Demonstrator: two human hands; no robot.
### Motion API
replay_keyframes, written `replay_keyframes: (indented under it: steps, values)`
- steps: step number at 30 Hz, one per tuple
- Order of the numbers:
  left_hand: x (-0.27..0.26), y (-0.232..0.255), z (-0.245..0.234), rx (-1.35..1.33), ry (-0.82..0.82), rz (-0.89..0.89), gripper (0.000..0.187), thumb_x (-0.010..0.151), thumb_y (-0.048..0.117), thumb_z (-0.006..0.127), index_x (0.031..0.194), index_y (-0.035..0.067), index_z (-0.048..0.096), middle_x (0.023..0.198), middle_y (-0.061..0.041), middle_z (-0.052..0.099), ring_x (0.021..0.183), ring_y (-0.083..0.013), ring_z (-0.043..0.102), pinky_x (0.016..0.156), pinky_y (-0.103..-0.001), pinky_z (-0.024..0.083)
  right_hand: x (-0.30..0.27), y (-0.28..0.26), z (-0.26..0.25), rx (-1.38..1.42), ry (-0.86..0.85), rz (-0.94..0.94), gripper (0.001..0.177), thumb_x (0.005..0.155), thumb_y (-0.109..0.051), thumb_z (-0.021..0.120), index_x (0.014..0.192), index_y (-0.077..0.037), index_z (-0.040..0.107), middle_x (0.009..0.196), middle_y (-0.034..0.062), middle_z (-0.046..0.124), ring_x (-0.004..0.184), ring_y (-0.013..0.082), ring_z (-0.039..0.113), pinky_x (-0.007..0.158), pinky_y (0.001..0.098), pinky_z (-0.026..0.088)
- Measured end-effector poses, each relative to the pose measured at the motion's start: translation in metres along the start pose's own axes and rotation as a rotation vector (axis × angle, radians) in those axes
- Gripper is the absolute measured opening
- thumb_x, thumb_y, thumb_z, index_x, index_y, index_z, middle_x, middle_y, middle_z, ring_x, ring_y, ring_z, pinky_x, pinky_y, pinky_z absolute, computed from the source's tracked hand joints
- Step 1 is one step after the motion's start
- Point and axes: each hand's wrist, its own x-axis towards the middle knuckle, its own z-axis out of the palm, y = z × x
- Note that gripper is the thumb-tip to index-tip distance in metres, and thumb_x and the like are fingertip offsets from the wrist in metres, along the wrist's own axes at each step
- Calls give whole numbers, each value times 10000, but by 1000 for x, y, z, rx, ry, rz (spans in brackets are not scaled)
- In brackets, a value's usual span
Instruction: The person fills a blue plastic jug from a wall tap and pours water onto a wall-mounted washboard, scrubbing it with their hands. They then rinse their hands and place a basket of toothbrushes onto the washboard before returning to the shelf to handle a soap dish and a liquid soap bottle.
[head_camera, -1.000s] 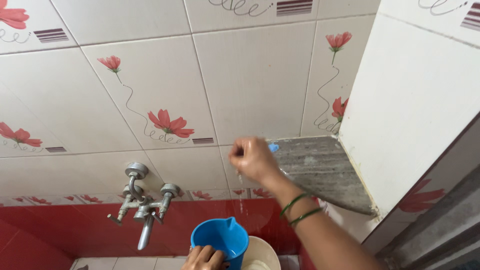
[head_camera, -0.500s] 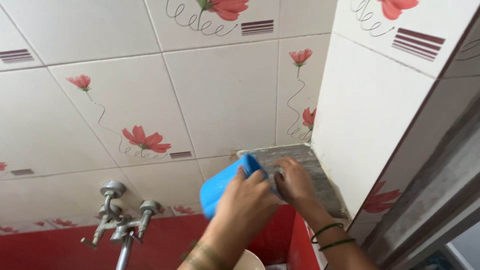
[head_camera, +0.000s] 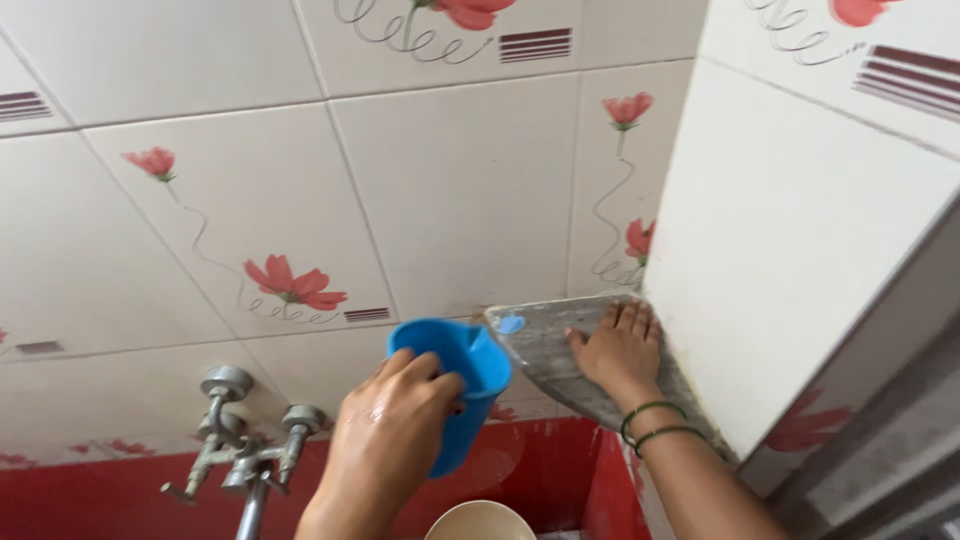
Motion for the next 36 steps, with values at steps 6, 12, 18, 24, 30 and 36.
replay_keyframes:
  steps: [6,12,18,24,30,36]
  values:
    - [-55,-55,13,35,-65,-169,164,790,236,736,943,190,774,898,14,671,937,-220,655,655,-400,582,5,-64,14,-9,-51,-144,919,1017,-665,319,1578,56,218,1647,327,152,1571,431,75,1275,513,53]
    - [-84,-81,53,-2,-72,-293,263,761,237,761,1018,263,805,955,52,683,947,-173,655,705,-368,592,-35,-126,23,99,41,-692,537,1051,-362,525,1339,89,565,1489,319,476,1407,440,456,1180,511,360]
    - [-85,-75,70,-48,-54,-276,277,735,235,780,1009,267,806,943,47,678,949,-172,656,698,-363,594,-54,-135,-3,397,6,-811,346,821,49,554,1103,-1,748,849,314,696,823,344,789,844,415,623]
    - [-83,-48,73,-83,144,-236,216,733,233,781,948,215,804,895,27,684,889,-184,670,665,-367,594,-35,-82,-21,288,210,-590,238,828,-9,639,990,-57,806,974,197,724,976,350,702,881,444,563]
    - [-78,-34,95,-138,113,-287,209,761,184,766,963,211,811,888,23,687,902,-174,673,671,-358,608,-40,-43,-1,142,219,-621,737,595,78,645,1277,-191,708,1164,106,659,1122,319,608,969,406,535]
    - [-79,-33,131,-161,53,-313,230,742,191,790,968,218,829,917,20,712,953,-209,680,727,-358,616,-47,-56,-3,48,233,-580,502,856,36,562,1299,-177,665,1117,129,617,1112,335,592,870,421,579]
